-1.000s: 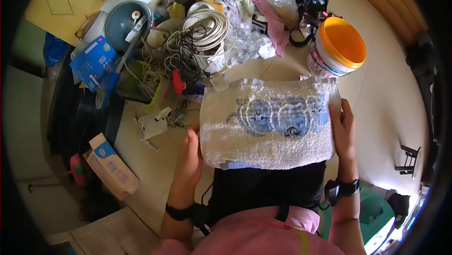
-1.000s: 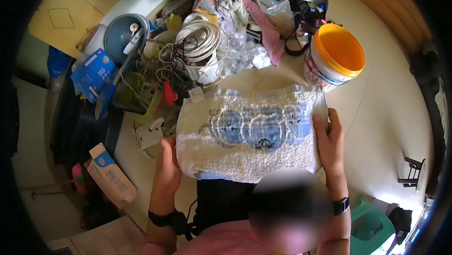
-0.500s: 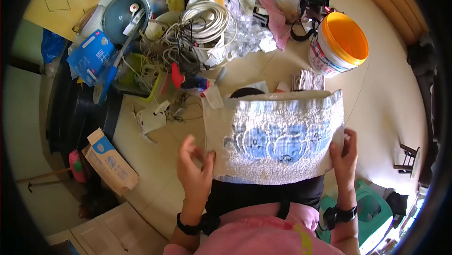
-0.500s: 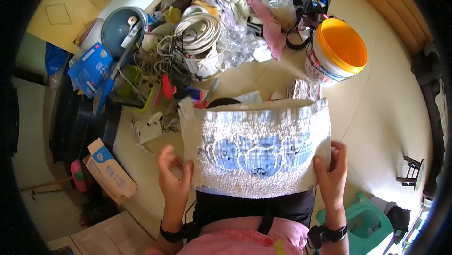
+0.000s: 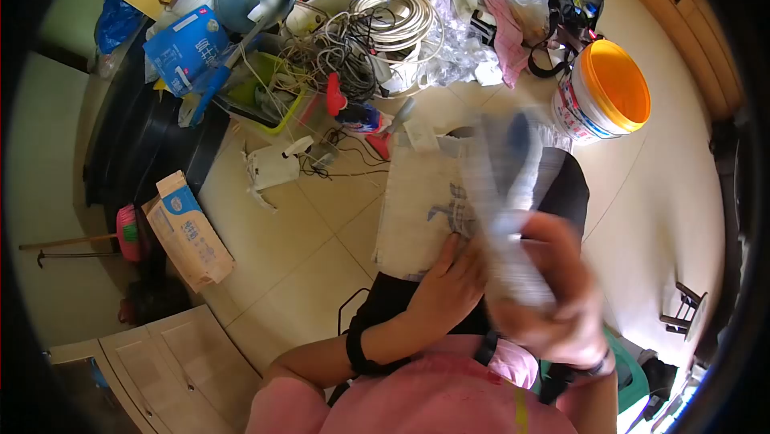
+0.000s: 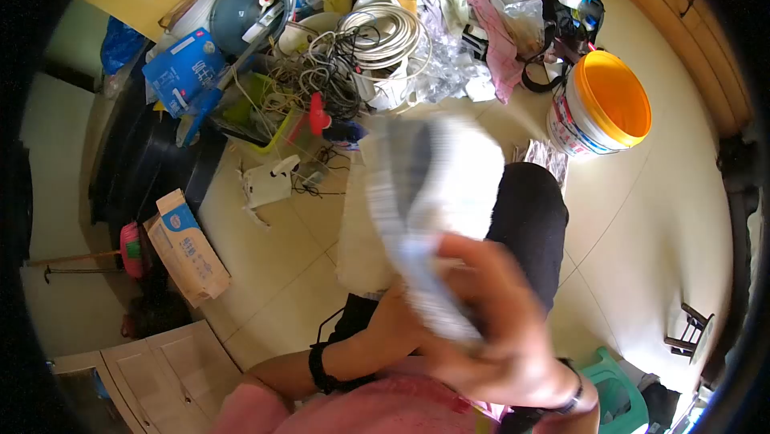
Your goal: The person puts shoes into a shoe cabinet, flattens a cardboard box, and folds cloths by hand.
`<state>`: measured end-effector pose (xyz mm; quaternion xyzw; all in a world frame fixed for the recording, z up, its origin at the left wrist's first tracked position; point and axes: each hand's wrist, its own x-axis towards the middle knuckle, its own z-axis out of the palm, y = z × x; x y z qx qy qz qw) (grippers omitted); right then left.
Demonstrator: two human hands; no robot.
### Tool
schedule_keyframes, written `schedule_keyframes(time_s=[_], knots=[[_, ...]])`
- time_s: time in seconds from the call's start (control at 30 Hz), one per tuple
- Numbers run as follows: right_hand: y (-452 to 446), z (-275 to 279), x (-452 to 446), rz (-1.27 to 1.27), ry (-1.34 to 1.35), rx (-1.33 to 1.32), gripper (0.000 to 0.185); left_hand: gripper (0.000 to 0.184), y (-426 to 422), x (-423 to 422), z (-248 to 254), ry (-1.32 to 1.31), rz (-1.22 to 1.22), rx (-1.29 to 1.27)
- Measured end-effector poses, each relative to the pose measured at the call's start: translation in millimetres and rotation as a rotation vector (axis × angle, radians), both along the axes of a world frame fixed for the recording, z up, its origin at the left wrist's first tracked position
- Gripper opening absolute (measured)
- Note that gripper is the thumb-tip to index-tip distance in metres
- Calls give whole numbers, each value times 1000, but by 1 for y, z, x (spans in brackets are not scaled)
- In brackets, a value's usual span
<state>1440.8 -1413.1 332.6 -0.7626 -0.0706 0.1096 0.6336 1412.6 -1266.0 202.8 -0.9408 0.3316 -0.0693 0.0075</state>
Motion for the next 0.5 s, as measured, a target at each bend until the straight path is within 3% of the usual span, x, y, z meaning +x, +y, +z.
schedule_keyframes(time_s=[0.1,0.2,0.23,0.3,0.37,0.4,0.5], knots=[[61,-36,21,308,-189,-301,50,46,6,-12,-15,140,15,-157],[92,-79,29,347,-393,-510,51,40,19,-21,-27,374,103,-465],[96,-85,31,353,-392,-517,51,38,26,-24,-30,488,171,-613],[101,-95,29,375,-437,-268,51,35,44,-36,-27,689,301,-819],[104,-103,31,353,-458,-291,49,32,72,-37,0,472,43,-564],[105,-105,33,335,-480,-314,46,30,89,-37,12,249,-206,-308],[110,-104,28,386,-501,-514,39,27,132,-52,31,191,-125,-383]])
